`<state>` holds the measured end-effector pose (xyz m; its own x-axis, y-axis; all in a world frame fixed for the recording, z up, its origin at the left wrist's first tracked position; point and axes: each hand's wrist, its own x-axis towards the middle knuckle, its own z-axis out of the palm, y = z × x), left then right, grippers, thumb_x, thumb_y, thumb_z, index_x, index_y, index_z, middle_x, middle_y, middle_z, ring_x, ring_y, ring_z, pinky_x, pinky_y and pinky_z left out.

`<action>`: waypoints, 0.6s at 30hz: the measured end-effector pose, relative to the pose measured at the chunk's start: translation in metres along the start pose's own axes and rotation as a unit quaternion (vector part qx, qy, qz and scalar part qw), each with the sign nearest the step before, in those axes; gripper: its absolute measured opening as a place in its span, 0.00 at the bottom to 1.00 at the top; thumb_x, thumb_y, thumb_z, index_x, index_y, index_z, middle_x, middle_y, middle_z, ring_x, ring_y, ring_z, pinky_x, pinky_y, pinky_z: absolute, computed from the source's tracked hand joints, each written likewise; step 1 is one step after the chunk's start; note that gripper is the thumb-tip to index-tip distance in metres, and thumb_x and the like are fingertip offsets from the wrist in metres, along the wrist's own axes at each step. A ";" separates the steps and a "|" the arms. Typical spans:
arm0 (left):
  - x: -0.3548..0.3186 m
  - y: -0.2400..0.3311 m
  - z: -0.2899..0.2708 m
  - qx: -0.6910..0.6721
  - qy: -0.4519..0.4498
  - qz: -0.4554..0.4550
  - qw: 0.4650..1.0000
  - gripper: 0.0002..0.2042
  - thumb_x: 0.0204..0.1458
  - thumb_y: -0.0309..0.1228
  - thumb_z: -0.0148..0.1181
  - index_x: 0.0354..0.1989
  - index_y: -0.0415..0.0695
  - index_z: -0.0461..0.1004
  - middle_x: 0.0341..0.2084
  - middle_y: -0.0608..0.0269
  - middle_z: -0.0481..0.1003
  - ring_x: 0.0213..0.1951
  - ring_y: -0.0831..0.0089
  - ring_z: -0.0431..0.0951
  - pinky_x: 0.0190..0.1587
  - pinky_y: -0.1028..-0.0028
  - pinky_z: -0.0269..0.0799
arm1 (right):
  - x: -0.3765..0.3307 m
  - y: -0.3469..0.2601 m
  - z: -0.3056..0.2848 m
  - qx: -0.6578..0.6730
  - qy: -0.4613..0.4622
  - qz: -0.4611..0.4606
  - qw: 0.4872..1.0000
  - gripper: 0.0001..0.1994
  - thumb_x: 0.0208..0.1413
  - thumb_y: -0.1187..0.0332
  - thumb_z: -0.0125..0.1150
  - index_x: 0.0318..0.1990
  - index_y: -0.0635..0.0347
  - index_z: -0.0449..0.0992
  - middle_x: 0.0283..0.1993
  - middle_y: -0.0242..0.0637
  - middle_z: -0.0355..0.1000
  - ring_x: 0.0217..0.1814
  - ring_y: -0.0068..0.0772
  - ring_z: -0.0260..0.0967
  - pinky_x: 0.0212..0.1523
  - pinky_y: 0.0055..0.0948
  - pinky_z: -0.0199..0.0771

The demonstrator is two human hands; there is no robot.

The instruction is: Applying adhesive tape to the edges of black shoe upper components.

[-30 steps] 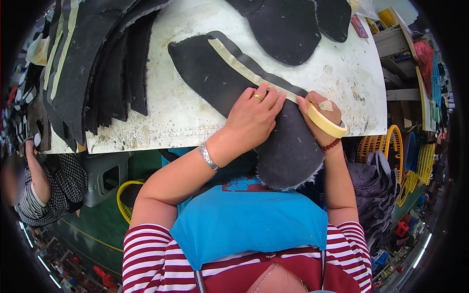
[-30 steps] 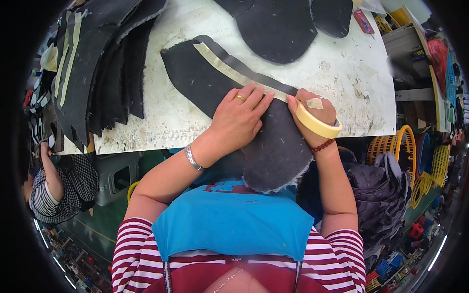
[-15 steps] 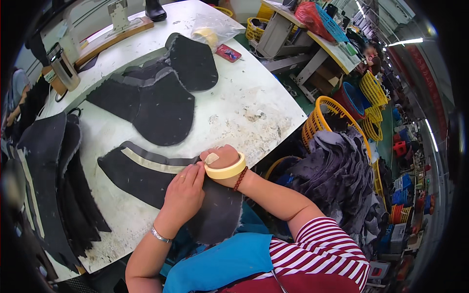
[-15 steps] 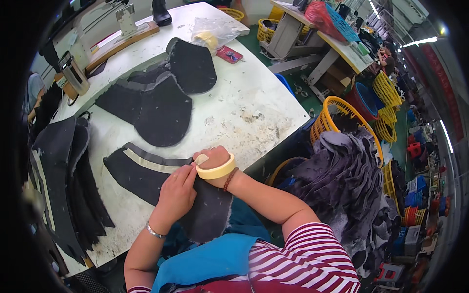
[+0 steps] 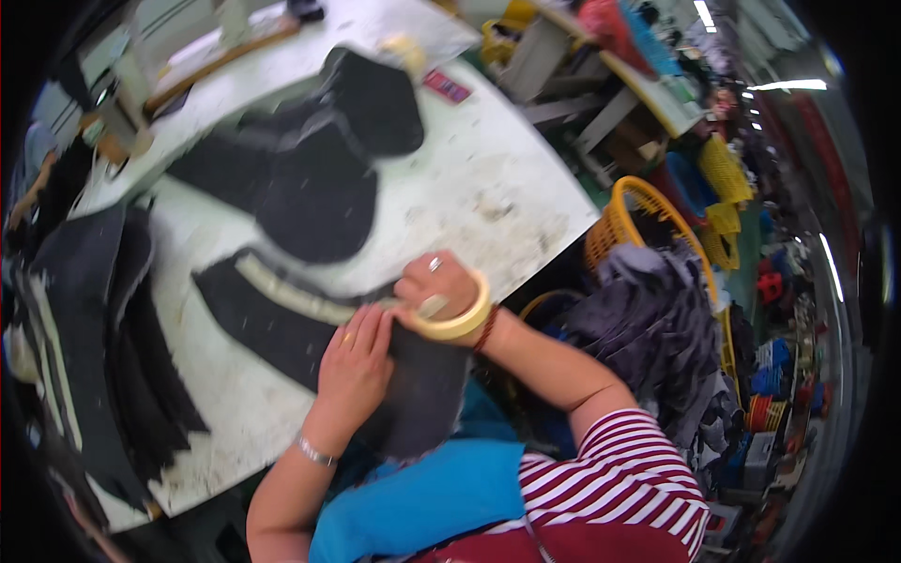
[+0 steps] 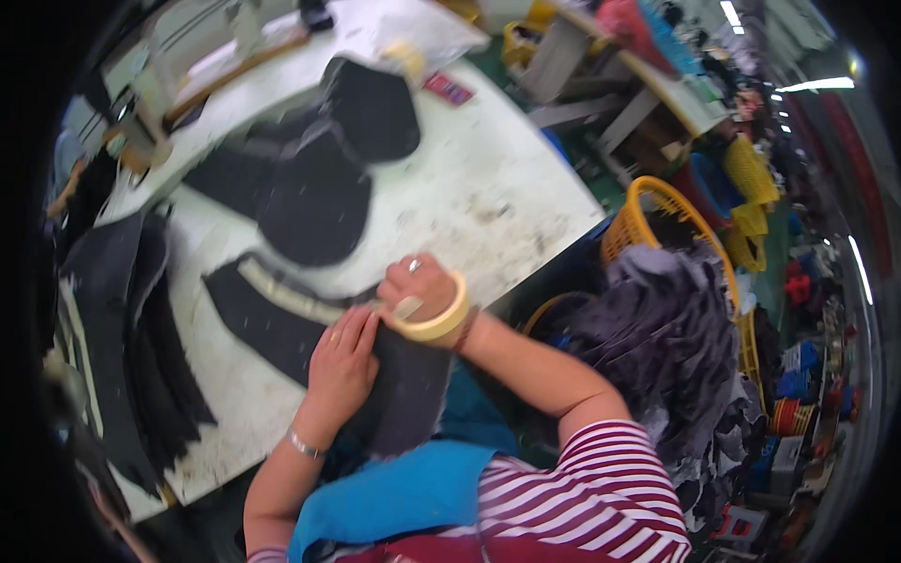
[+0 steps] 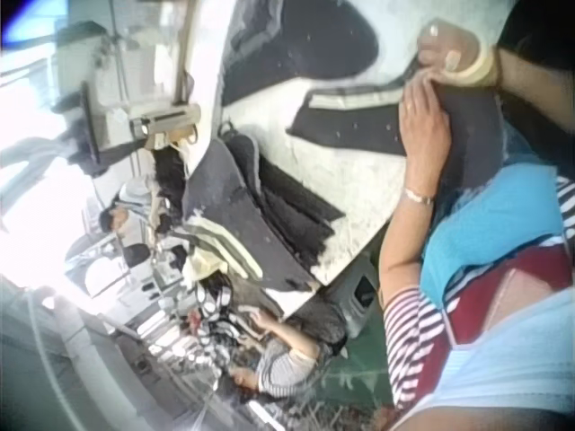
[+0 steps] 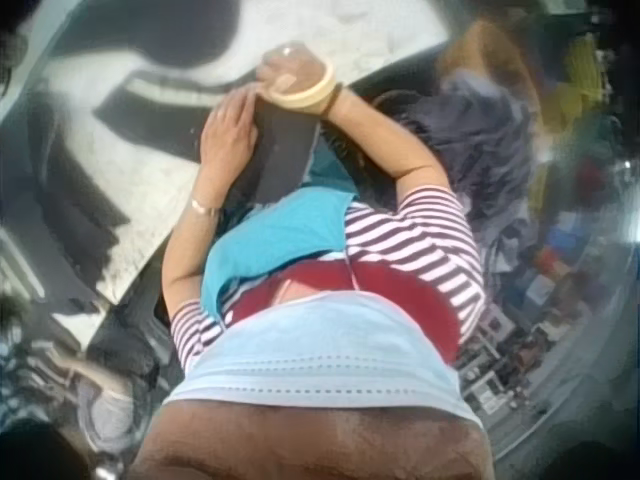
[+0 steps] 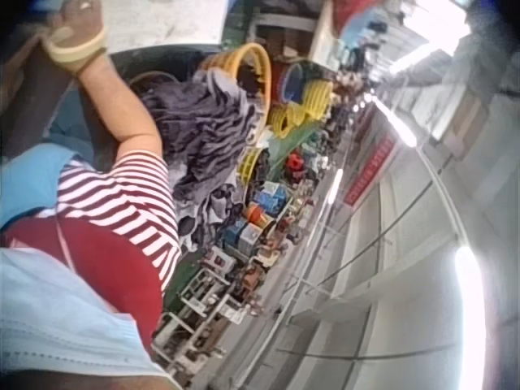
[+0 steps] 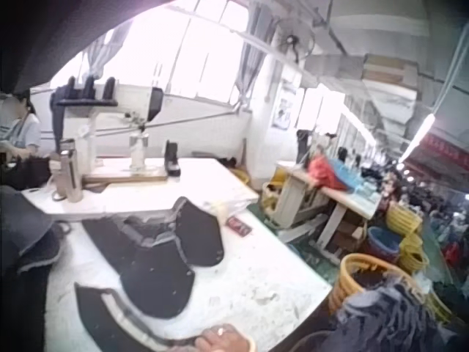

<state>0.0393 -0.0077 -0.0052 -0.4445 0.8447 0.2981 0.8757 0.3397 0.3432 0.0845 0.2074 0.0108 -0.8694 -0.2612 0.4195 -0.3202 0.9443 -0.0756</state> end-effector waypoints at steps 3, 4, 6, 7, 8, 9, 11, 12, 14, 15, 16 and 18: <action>0.010 0.004 -0.004 -0.018 0.005 -0.001 1.000 0.29 0.45 0.24 0.61 0.61 0.37 0.71 0.60 0.51 0.70 0.65 0.55 0.68 0.66 0.60 0.65 | -0.001 -0.002 -0.014 0.166 -0.051 0.002 0.985 0.12 0.49 0.63 0.70 0.38 0.57 0.77 0.37 0.40 0.76 0.41 0.47 0.75 0.43 0.43 0.75; 0.008 0.001 0.003 -0.013 0.011 0.009 1.000 0.29 0.45 0.26 0.62 0.61 0.37 0.71 0.60 0.53 0.71 0.65 0.56 0.69 0.65 0.61 0.66 | -0.011 -0.002 -0.010 0.183 0.073 -0.002 0.980 0.16 0.48 0.66 0.73 0.43 0.60 0.78 0.40 0.41 0.77 0.43 0.49 0.75 0.45 0.43 0.75; 0.012 0.001 0.007 -0.001 0.018 0.022 1.000 0.28 0.45 0.27 0.63 0.60 0.36 0.72 0.59 0.54 0.71 0.64 0.59 0.69 0.63 0.63 0.67 | -0.028 0.006 -0.007 0.297 0.046 0.172 0.938 0.18 0.48 0.69 0.75 0.47 0.60 0.77 0.41 0.39 0.78 0.42 0.45 0.77 0.46 0.40 0.75; 0.011 0.000 0.010 0.002 0.020 0.018 1.000 0.28 0.45 0.27 0.63 0.60 0.36 0.72 0.59 0.55 0.71 0.64 0.59 0.69 0.63 0.63 0.67 | -0.029 0.012 0.000 0.176 0.066 0.095 0.978 0.18 0.48 0.69 0.75 0.46 0.60 0.77 0.40 0.38 0.78 0.41 0.44 0.76 0.46 0.40 0.75; 0.009 0.000 0.012 0.001 0.023 0.019 1.000 0.28 0.46 0.27 0.63 0.59 0.36 0.73 0.58 0.55 0.71 0.64 0.60 0.70 0.62 0.64 0.67 | -0.026 0.013 0.000 0.116 0.066 0.055 0.989 0.14 0.48 0.69 0.74 0.42 0.60 0.78 0.38 0.37 0.78 0.40 0.43 0.76 0.44 0.40 0.74; 0.004 -0.002 0.012 0.007 0.021 0.007 1.000 0.28 0.46 0.27 0.63 0.59 0.36 0.73 0.58 0.55 0.71 0.64 0.60 0.70 0.62 0.64 0.67 | -0.022 0.011 0.001 0.105 0.056 0.049 0.992 0.12 0.49 0.69 0.74 0.40 0.59 0.79 0.37 0.37 0.78 0.39 0.43 0.76 0.43 0.40 0.73; -0.001 -0.004 0.011 0.018 0.008 0.010 1.000 0.28 0.46 0.28 0.63 0.59 0.36 0.73 0.58 0.56 0.71 0.64 0.60 0.69 0.62 0.64 0.67 | -0.017 0.008 0.005 0.093 0.046 0.041 0.994 0.10 0.49 0.69 0.73 0.38 0.58 0.79 0.36 0.37 0.78 0.39 0.43 0.75 0.43 0.40 0.73; -0.002 -0.004 0.011 0.018 0.009 0.008 1.000 0.28 0.46 0.28 0.63 0.59 0.36 0.73 0.58 0.56 0.71 0.64 0.60 0.69 0.62 0.64 0.67 | -0.015 0.008 0.007 0.114 0.033 0.070 0.990 0.08 0.49 0.69 0.72 0.36 0.57 0.79 0.34 0.36 0.78 0.38 0.42 0.75 0.42 0.40 0.72; -0.003 -0.004 0.010 0.032 0.013 0.011 0.999 0.28 0.46 0.29 0.63 0.60 0.36 0.73 0.57 0.56 0.72 0.63 0.61 0.69 0.61 0.65 0.68 | -0.014 0.008 0.010 0.135 0.020 0.098 0.986 0.07 0.50 0.69 0.72 0.34 0.56 0.79 0.32 0.35 0.77 0.36 0.42 0.75 0.41 0.40 0.72; -0.002 -0.004 0.010 0.033 0.013 0.010 0.999 0.28 0.46 0.29 0.63 0.60 0.36 0.73 0.57 0.56 0.72 0.63 0.61 0.69 0.61 0.65 0.68 | -0.014 0.008 0.010 0.090 0.018 0.081 0.993 0.06 0.51 0.68 0.71 0.33 0.55 0.78 0.31 0.34 0.76 0.35 0.41 0.74 0.39 0.40 0.71; 0.000 -0.005 0.008 0.024 0.016 0.012 1.000 0.28 0.46 0.29 0.63 0.59 0.37 0.73 0.55 0.57 0.72 0.61 0.61 0.70 0.59 0.65 0.68 | -0.013 0.009 0.011 0.044 0.017 0.063 0.997 0.06 0.52 0.67 0.69 0.32 0.54 0.77 0.29 0.34 0.75 0.33 0.41 0.74 0.37 0.40 0.70; 0.005 -0.006 0.005 0.016 0.019 0.015 1.000 0.27 0.45 0.29 0.64 0.59 0.37 0.74 0.53 0.58 0.73 0.59 0.62 0.71 0.58 0.65 0.68 | -0.006 0.005 0.008 -0.001 -0.001 0.060 0.998 0.07 0.53 0.66 0.68 0.30 0.54 0.75 0.27 0.34 0.74 0.32 0.41 0.73 0.36 0.41 0.70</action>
<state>0.0325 -0.0035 -0.0103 -0.4245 0.8384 0.3419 0.8940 0.3283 0.3048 0.0851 0.2126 0.0005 -0.9026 -0.1459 0.4049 -0.2124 0.9693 -0.1242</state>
